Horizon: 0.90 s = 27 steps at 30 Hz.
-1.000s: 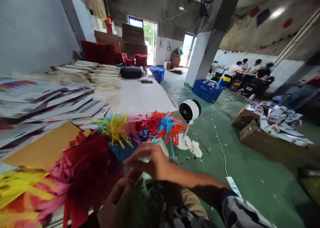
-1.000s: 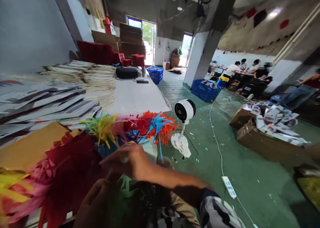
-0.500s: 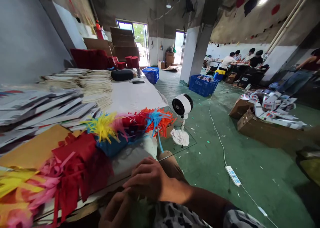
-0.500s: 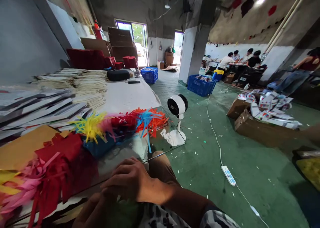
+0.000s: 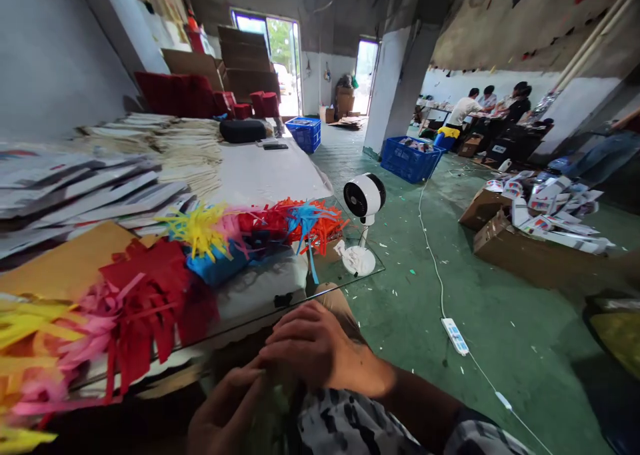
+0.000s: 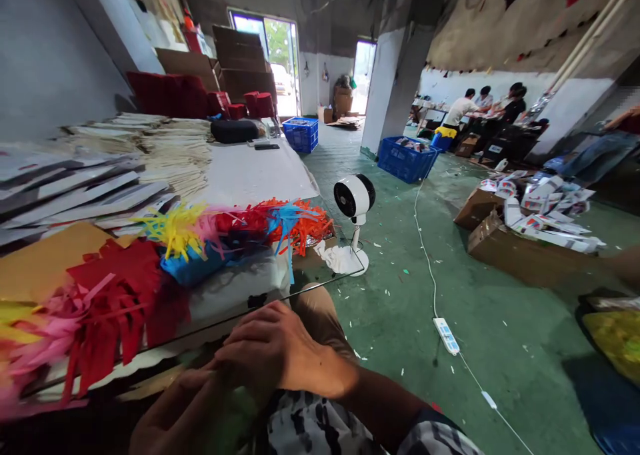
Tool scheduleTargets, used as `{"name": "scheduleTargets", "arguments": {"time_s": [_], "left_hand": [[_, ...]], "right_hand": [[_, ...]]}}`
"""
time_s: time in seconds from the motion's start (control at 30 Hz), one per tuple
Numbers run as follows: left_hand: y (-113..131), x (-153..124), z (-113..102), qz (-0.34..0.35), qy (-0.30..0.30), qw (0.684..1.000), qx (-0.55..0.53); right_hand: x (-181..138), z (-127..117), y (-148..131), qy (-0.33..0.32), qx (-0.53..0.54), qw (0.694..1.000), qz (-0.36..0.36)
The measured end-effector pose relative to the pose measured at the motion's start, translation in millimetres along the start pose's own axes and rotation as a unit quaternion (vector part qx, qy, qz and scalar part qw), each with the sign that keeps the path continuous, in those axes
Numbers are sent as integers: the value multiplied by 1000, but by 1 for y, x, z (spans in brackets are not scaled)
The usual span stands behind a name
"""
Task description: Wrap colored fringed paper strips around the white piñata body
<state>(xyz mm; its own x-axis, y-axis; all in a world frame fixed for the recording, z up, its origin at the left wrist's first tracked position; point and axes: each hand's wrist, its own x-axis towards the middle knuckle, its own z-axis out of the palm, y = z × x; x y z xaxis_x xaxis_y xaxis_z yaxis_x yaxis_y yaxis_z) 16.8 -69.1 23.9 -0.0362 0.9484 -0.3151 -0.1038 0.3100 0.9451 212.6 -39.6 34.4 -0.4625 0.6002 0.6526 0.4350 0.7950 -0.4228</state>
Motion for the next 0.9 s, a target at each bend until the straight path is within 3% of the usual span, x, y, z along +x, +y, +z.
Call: {"name": "scheduleTargets", "arguments": {"time_s": [0.07,0.13,0.2,0.27,0.57,0.9], "left_hand": [[3,-8,4,27,6,1000,12],[3,-14,8,47,25,998,33],[-1,-15,11,78,30,995,52],[-5,-15,13,109,30,993,42],[-12,-16,17,173,6,985,20],[-13,-15,12,185,9,982,26]], "right_hand": [[-8,5,-2,77,52,993,74],[-16,7,-7,138,132,963,191],[-20,6,-12,159,209,918,296],[-22,6,-15,156,260,889,343],[-29,25,-29,155,313,870,348],[-23,32,-29,168,284,870,368]]}}
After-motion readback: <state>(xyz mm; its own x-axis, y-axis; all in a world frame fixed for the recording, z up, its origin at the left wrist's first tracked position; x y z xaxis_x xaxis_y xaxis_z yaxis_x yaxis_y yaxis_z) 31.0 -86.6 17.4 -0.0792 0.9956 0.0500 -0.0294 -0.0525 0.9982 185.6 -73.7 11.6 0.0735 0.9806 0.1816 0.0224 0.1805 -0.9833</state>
